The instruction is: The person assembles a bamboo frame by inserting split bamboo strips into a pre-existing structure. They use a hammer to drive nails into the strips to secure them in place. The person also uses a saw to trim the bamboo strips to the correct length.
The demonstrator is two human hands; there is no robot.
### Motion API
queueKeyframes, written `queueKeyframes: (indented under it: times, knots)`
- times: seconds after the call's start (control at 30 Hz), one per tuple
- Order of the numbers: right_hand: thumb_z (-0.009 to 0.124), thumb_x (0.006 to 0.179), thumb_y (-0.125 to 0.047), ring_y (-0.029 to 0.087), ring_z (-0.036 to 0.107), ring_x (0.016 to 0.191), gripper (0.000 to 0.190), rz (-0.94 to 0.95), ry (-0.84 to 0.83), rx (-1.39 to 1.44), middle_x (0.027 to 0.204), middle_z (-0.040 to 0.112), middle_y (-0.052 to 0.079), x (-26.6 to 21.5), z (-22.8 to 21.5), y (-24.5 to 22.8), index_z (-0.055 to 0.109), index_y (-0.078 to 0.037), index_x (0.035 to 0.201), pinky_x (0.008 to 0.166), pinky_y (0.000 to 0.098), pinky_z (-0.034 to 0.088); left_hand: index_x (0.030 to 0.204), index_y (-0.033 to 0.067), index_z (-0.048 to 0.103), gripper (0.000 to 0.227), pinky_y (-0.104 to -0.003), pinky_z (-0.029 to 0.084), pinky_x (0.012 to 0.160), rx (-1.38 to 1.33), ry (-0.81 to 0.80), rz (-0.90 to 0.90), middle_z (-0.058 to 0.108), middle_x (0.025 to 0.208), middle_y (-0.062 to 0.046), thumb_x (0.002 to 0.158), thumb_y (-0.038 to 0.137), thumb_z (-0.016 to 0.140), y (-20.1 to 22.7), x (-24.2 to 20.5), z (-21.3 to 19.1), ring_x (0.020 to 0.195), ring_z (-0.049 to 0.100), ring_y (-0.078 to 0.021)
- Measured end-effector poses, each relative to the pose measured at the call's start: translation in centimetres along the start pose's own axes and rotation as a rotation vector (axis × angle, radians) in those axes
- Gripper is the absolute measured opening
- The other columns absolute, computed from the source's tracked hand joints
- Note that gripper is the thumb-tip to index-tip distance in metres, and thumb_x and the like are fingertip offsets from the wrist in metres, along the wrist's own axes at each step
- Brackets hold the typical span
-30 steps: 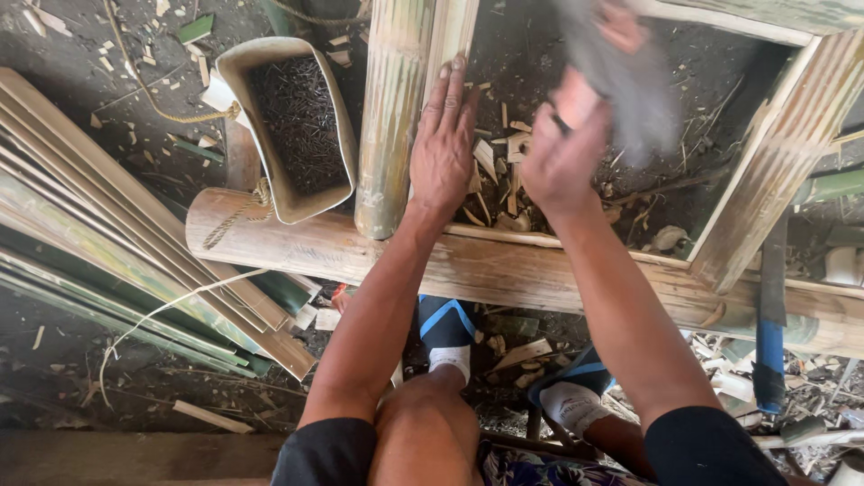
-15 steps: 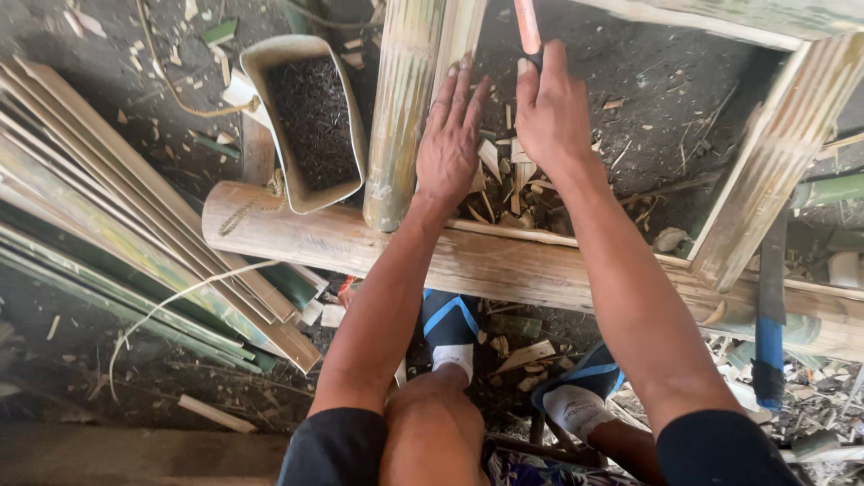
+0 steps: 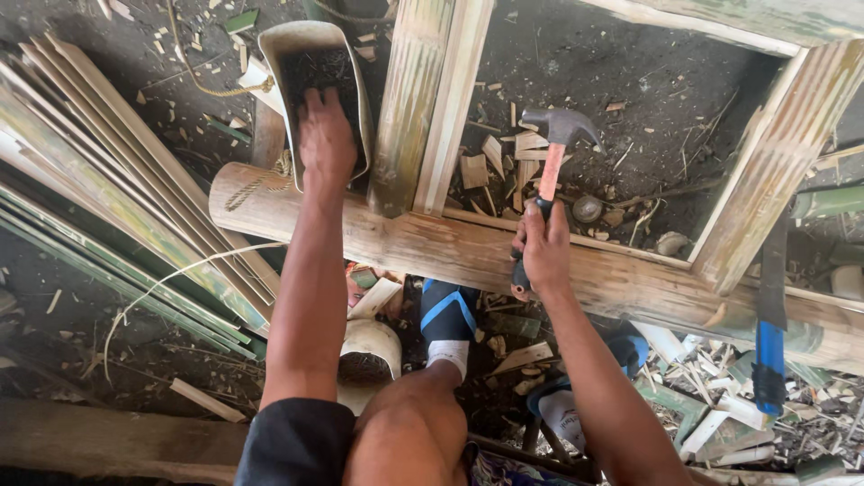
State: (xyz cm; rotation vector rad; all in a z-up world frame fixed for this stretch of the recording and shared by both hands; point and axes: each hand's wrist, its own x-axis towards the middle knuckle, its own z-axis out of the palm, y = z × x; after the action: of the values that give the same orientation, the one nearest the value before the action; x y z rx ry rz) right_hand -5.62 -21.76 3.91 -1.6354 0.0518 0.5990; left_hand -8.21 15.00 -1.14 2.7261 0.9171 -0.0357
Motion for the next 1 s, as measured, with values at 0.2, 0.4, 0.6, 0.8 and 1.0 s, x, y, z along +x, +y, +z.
queueKeyframes:
  times: [0.2,0.4,0.6,0.8,1.0]
  knots:
    - [0.054,0.109,-0.024,0.008,0.046,0.06,0.021,0.051,0.05,-0.008,0.076,0.051,0.002,0.1,0.1,0.4,0.053,-0.003,0.113,0.051,0.0261,0.042,0.111,0.0016,0.061,0.02,-0.053,0.06,0.073,-0.036,-0.023,-0.076,0.065,0.112,-0.026,0.094,0.007,0.068,-0.7,-0.8,1.8,0.094,0.071,-0.0446]
    - [0.054,0.108,-0.028,0.008,0.047,0.056,0.024,0.108,0.038,-0.04,0.073,0.051,0.002,-0.1,0.4,-0.7,0.052,-0.004,0.112,0.048,0.0257,0.042,0.105,0.0083,0.066,0.006,-0.049,0.059,0.062,-0.187,0.15,-0.001,0.073,0.096,-0.017,0.099,0.01,0.067,0.8,-3.0,-2.0,0.079,0.074,-0.0379]
    - [0.053,0.111,-0.029,0.008,0.048,0.059,0.026,0.054,0.02,-0.06,0.076,0.052,0.002,0.0,0.4,-0.9,0.053,-0.004,0.117,0.051,0.0257,0.043,0.107,0.0053,0.072,0.013,-0.045,0.056,0.054,-0.24,0.263,-0.011,0.075,0.088,-0.016,0.097,0.003,0.064,2.0,-4.8,-6.2,0.069,0.074,-0.032]
    - [0.052,0.108,-0.03,0.008,0.047,0.055,0.027,0.137,0.019,-0.046,0.073,0.05,0.001,-0.1,0.6,-1.7,0.051,-0.004,0.118,0.046,0.0259,0.044,0.106,0.0058,0.077,0.012,-0.037,0.06,0.057,-0.272,0.342,0.065,0.076,0.089,-0.013,0.098,0.002,0.069,1.1,-4.8,-5.5,0.072,0.076,-0.0232]
    - [0.051,0.111,-0.03,0.007,0.047,0.058,0.023,0.156,0.02,-0.056,0.075,0.051,0.001,0.4,0.5,-0.6,0.052,-0.006,0.113,0.049,0.0253,0.042,0.097,0.0111,0.076,0.008,-0.029,0.063,0.06,-0.442,0.53,0.188,0.074,0.097,-0.01,0.095,0.003,0.074,4.9,-2.9,-2.9,0.079,0.076,-0.0202]
